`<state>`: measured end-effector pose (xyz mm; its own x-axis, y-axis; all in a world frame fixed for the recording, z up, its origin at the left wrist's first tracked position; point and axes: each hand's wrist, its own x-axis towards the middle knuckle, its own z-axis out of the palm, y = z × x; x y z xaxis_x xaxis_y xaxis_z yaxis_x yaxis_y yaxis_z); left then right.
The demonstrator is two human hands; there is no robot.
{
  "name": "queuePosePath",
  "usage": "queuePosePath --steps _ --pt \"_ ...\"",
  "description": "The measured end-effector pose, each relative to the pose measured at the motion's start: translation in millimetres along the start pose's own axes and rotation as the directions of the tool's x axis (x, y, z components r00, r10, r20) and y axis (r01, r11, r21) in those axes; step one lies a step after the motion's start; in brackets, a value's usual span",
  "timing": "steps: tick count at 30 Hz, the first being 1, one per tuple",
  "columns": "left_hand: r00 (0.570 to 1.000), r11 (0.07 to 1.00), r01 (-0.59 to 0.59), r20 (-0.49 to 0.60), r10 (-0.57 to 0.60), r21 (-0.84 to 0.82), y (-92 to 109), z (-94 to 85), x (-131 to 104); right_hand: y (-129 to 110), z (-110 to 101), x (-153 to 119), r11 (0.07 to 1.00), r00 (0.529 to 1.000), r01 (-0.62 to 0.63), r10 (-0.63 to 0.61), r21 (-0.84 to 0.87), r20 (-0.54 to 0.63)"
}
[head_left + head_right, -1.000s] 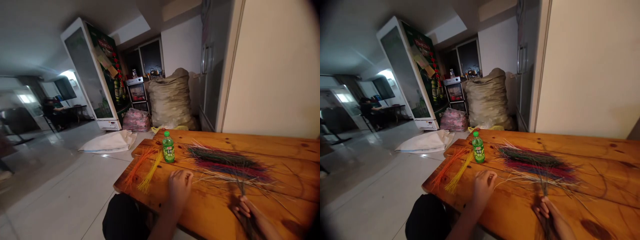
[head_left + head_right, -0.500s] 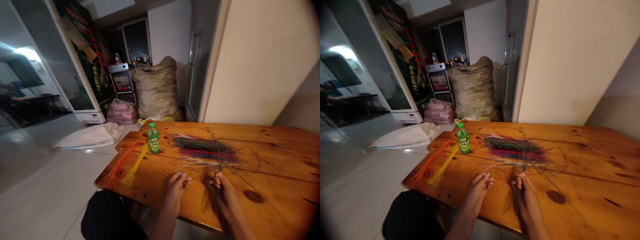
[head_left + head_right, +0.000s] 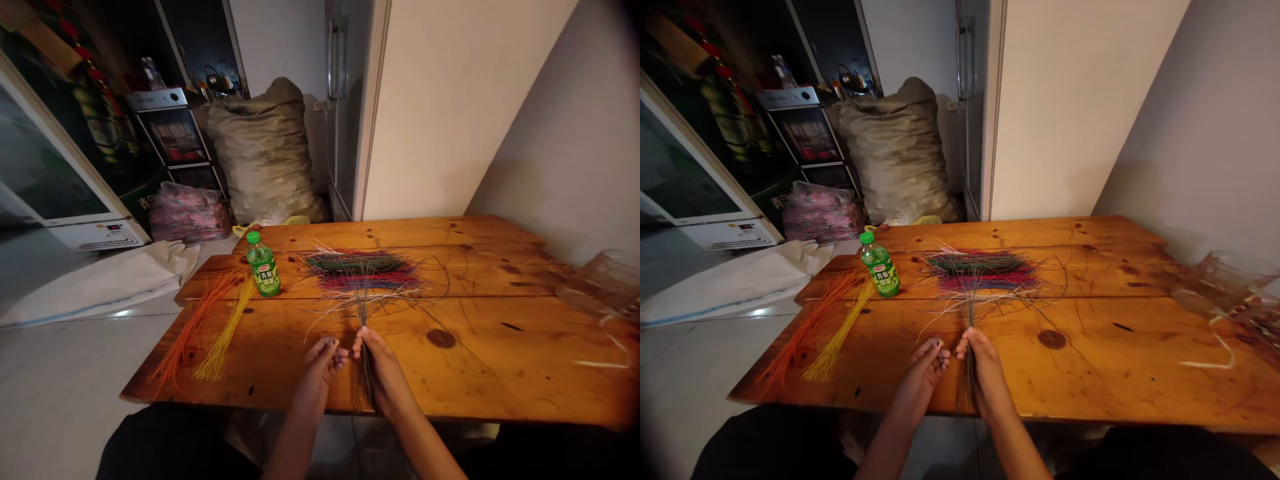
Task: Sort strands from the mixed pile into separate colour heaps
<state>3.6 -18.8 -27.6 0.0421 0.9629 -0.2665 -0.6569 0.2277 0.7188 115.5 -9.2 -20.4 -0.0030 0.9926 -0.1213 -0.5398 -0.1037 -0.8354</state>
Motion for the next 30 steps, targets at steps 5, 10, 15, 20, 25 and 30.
queuePosePath --steps 5,10,15,20,25,30 --pt "0.997 1.000 -0.025 0.067 0.025 0.013 -0.3 0.4 0.1 7.6 4.8 -0.2 0.993 0.998 -0.055 0.054 0.102 0.013" --pt "0.996 1.000 -0.027 0.082 0.026 0.013 -5.3 -1.4 0.2 7.0 3.8 0.2 0.987 0.998 -0.062 0.066 0.149 -0.022" --pt "0.996 0.998 -0.030 0.084 0.025 0.049 -5.3 0.3 0.1 9.9 -1.0 3.5 0.993 0.999 -0.037 0.039 0.116 -0.023" --pt "0.997 0.976 -0.055 0.057 0.044 0.209 -8.0 -0.7 2.5 13.2 -4.9 4.6 0.999 0.999 -0.019 0.020 0.029 -0.027" --pt "0.996 0.929 -0.084 0.036 0.076 0.360 -11.6 -3.3 2.3 12.8 -4.2 2.7 0.998 1.000 -0.001 0.002 -0.069 0.014" --pt "0.995 0.918 -0.100 0.030 0.096 0.384 -10.3 -0.3 -0.2 14.1 -2.8 1.3 0.996 0.999 0.008 -0.004 -0.087 0.049"
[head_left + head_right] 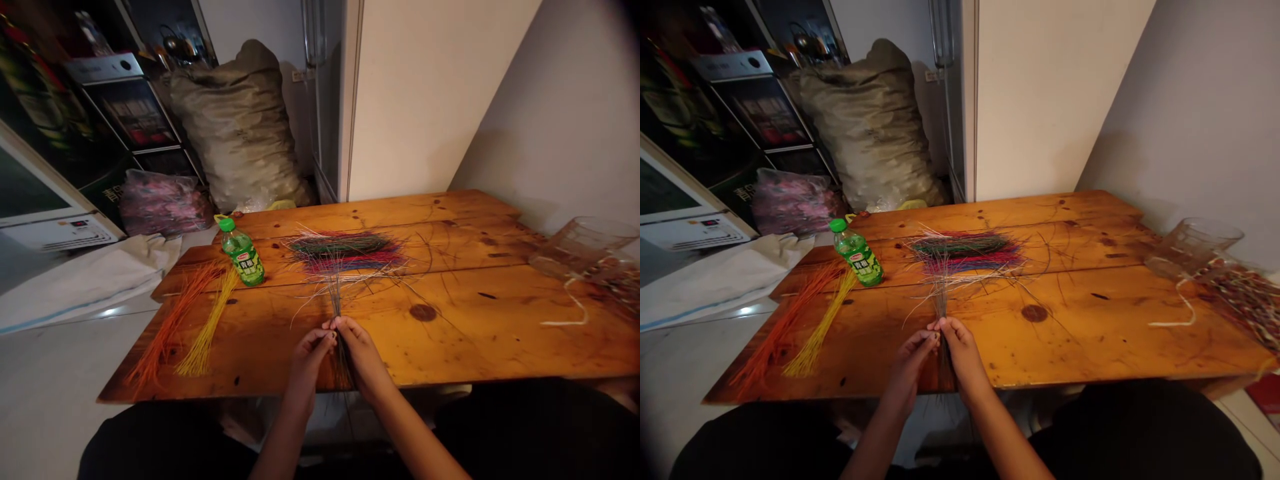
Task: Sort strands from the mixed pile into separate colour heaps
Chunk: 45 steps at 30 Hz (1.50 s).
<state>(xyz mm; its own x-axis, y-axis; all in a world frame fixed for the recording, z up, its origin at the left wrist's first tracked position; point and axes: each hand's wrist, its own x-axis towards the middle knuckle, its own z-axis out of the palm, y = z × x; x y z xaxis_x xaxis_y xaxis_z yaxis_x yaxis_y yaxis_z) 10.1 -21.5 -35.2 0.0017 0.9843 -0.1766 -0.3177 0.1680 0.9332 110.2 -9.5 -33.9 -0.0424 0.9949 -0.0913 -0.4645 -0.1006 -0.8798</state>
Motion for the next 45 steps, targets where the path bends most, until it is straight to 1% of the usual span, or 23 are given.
queuePosePath --steps 8,15,20,23,25,27,28,29,30,31,32,33,34,35,36,37,38,40,42,45 --pt "1.000 1.000 0.008 0.008 -0.008 0.012 4.2 2.8 -1.1 1.7 -0.1 -0.7 0.999 0.999 -0.047 0.047 0.011 0.001" --pt "1.000 1.000 0.026 -0.008 -0.026 -0.009 4.2 3.9 0.6 2.6 -0.8 -1.9 0.998 0.998 -0.058 0.058 -0.002 0.034" --pt "0.999 0.999 0.048 -0.014 -0.048 -0.002 6.7 5.7 -1.4 3.2 -1.1 -2.4 0.998 0.998 -0.055 0.055 0.008 0.037" --pt "0.999 0.999 0.030 -0.028 -0.030 0.024 5.2 6.1 -1.0 2.8 -0.7 -3.1 0.998 0.998 -0.056 0.057 -0.016 0.035" --pt "1.000 0.998 0.003 -0.031 0.000 0.070 3.1 5.4 -0.6 2.4 -0.5 -3.4 0.998 0.998 -0.047 0.048 -0.037 0.028" --pt "0.997 0.986 -0.071 -0.009 0.073 0.152 1.3 3.4 -0.1 1.3 -1.3 -3.2 0.999 1.000 -0.016 0.017 -0.042 0.012" --pt "0.991 0.967 -0.131 0.013 0.131 0.219 1.1 1.9 0.3 0.3 -2.5 -2.7 0.999 1.000 0.000 0.000 -0.040 -0.009" --pt "0.979 0.928 -0.203 0.038 0.201 0.314 1.4 0.2 0.8 -1.1 -4.3 -1.8 0.999 0.999 0.015 -0.017 -0.035 -0.045" --pt "0.960 0.857 -0.272 0.061 0.274 0.437 2.2 -1.7 1.6 -3.0 -6.7 -0.7 0.999 0.995 0.027 -0.029 -0.026 -0.092" --pt "0.936 0.750 -0.324 0.080 0.343 0.577 3.5 -3.5 2.7 -5.4 -9.9 0.8 0.999 0.989 0.037 -0.039 -0.012 -0.144" --pt "0.911 0.610 -0.345 0.098 0.400 0.713 5.0 -5.0 4.1 -8.1 -13.5 2.4 0.999 0.981 0.048 -0.046 0.005 -0.191" --pt "0.888 0.457 -0.335 0.114 0.445 0.824 6.5 -6.3 5.9 -11.1 -17.5 4.1 0.998 0.973 0.061 -0.054 0.027 -0.226" --pt "0.871 0.310 -0.304 0.131 0.473 0.901 7.7 -7.2 7.9 -14.2 -21.6 5.8 0.996 0.967 0.075 -0.060 0.053 -0.249" --pt "0.863 0.187 -0.265 0.146 0.484 0.946 8.5 -7.8 10.1 -17.2 -25.5 7.4 0.993 0.963 0.086 -0.063 0.081 -0.263" --pt "0.861 0.092 -0.231 0.159 0.484 0.969 8.8 -8.1 12.4 -20.0 -29.2 8.8 0.990 0.960 0.093 -0.062 0.104 -0.272" --pt "0.862 0.022 -0.205 0.170 0.477 0.978 8.5 -8.2 14.6 -22.4 -32.4 10.1 0.988 0.958 0.096 -0.059 0.121 -0.281" --pt "0.867 -0.030 -0.185 0.178 0.466 0.982 7.8 -8.2 16.4 -24.4 -35.0 11.1 0.986 0.955 0.099 -0.056 0.134 -0.291" --pt "0.876 -0.093 -0.158 0.183 0.446 0.983 5.6 -8.0 18.7 -26.9 -38.4 12.6 0.983 0.950 0.103 -0.051 0.153 -0.309" --pt "0.879 -0.123 -0.147 0.186 0.438 0.982 3.5 -8.0 19.2 -27.5 -40.0 13.5 0.980 0.947 0.108 -0.051 0.166 -0.318" --pt "0.874 -0.137 -0.137 0.184 0.449 0.981 2.2 -8.3 17.6 -26.1 -40.4 14.3 0.979 0.943 0.108 -0.047 0.170 -0.329"
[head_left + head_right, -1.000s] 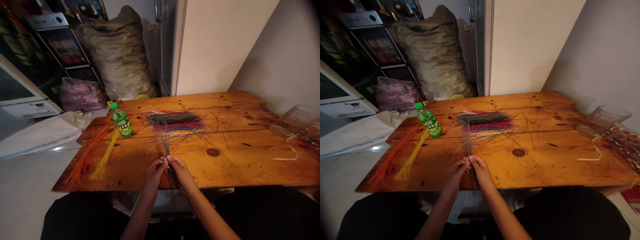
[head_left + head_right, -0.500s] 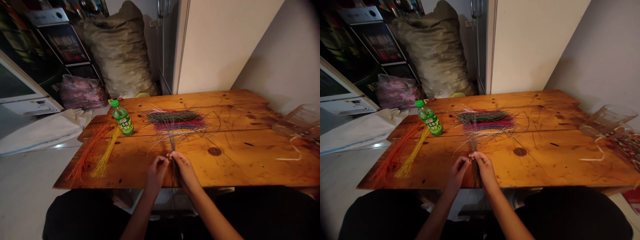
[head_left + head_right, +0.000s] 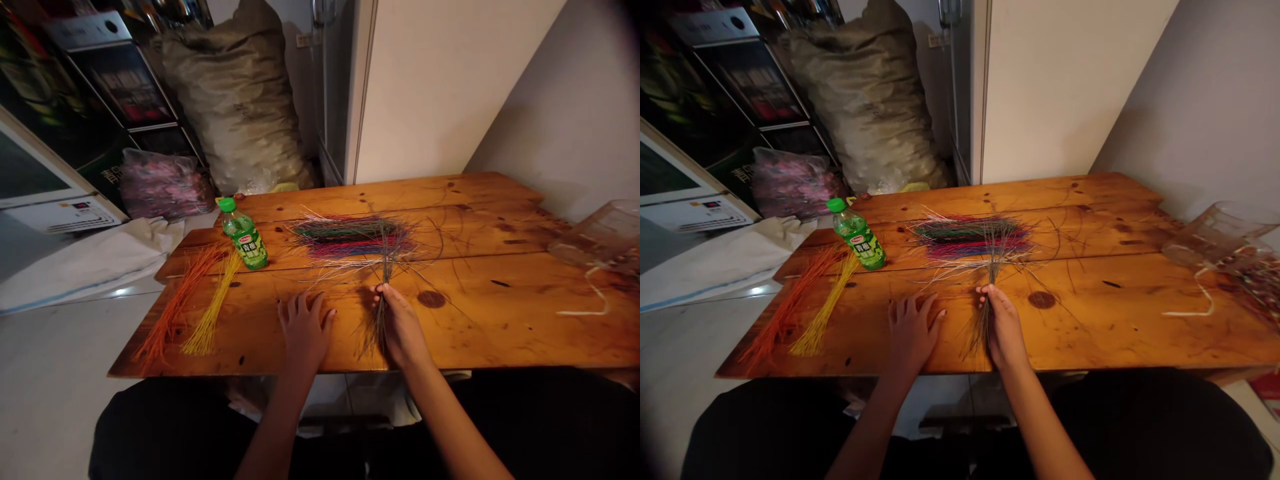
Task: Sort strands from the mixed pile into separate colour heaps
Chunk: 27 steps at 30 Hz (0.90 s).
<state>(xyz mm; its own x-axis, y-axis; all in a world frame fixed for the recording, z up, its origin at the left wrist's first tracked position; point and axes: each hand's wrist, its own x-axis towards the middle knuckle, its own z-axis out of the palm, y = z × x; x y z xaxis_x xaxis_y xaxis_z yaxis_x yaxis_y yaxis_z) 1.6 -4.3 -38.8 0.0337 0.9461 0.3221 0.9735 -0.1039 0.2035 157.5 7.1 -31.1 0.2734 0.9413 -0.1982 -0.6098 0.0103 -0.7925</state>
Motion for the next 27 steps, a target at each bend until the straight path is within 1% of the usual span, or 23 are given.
queuePosePath --steps 6,10,12,14,16,20,27 --pt "1.000 1.000 0.009 -0.014 -0.009 0.020 -0.7 -7.5 -3.8 2.6 0.5 -0.1 1.000 1.000 -0.022 0.022 0.010 0.014" --pt "0.998 0.999 0.023 -0.061 -0.021 0.036 -0.1 -17.1 -6.7 1.6 0.7 0.4 1.000 1.000 -0.026 0.026 0.008 -0.010" --pt "0.997 1.000 0.009 -0.072 -0.007 0.023 0.6 -19.1 -7.8 1.9 0.2 1.3 1.000 1.000 -0.026 0.026 0.013 -0.013" --pt "0.998 0.999 -0.031 -0.054 0.032 0.007 1.4 -17.6 -8.8 2.7 -0.6 2.2 0.999 1.000 -0.026 0.026 0.021 -0.008" --pt "0.997 0.997 -0.077 -0.011 0.077 -0.004 2.4 -13.8 -10.1 3.6 -1.1 2.8 0.999 1.000 -0.025 0.025 0.023 0.000" --pt "0.992 0.994 -0.109 0.071 0.109 -0.001 6.4 -9.1 -14.7 3.8 -1.1 2.8 0.999 1.000 -0.017 0.017 0.028 0.000" --pt "0.985 0.991 -0.134 0.102 0.136 -0.026 15.0 -8.9 -23.8 6.2 -2.5 4.4 1.000 1.000 -0.008 0.007 0.030 0.019"
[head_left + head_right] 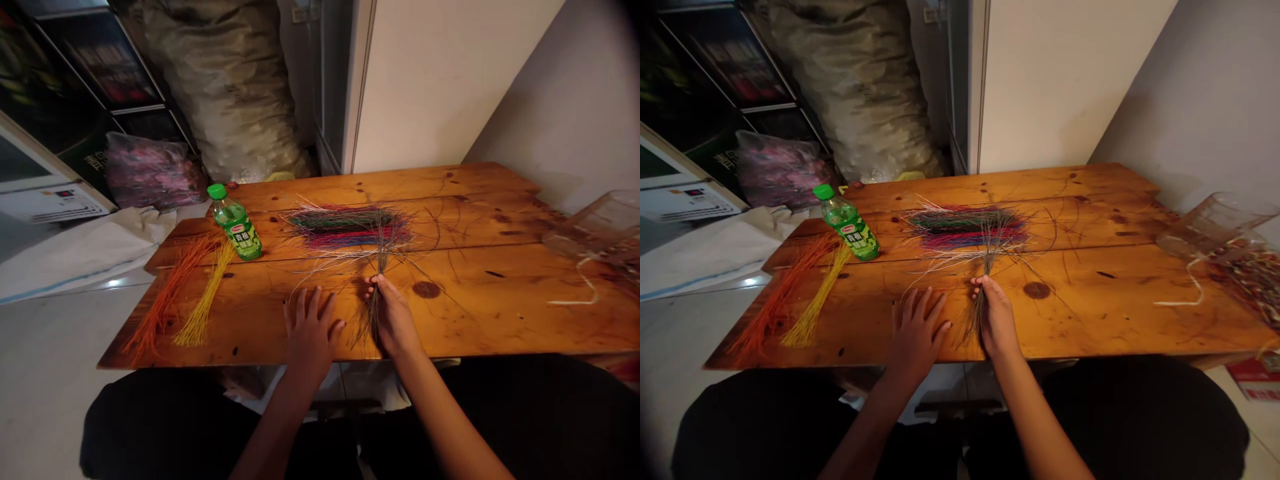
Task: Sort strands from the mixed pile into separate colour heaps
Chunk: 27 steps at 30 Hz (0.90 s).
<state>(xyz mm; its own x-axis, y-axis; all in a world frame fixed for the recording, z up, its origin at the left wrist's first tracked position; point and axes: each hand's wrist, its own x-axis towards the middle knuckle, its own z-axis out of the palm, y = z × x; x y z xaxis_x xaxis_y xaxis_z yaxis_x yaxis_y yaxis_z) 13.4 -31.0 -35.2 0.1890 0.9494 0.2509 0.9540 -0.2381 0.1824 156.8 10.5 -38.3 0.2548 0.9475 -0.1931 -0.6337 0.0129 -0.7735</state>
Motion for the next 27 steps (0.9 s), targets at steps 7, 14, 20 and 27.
queuePosePath --steps 7,14,20,27 --pt "1.000 1.000 -0.006 0.007 0.006 0.001 -7.0 -2.7 2.4 0.1 -1.0 0.0 1.000 1.000 -0.008 0.008 0.006 -0.002" --pt "1.000 1.000 0.005 -0.021 -0.005 -0.005 -9.0 -3.5 4.8 2.2 -1.8 0.9 1.000 1.000 -0.014 0.014 0.007 0.004" --pt "1.000 0.999 0.027 0.008 -0.028 0.025 -7.4 2.8 4.4 2.1 -1.7 0.2 1.000 1.000 -0.014 0.014 0.008 -0.022" --pt "0.998 0.995 -0.050 0.049 0.046 0.092 -27.4 -10.9 4.5 1.1 -2.0 0.2 1.000 0.999 0.010 -0.010 -0.002 -0.041"
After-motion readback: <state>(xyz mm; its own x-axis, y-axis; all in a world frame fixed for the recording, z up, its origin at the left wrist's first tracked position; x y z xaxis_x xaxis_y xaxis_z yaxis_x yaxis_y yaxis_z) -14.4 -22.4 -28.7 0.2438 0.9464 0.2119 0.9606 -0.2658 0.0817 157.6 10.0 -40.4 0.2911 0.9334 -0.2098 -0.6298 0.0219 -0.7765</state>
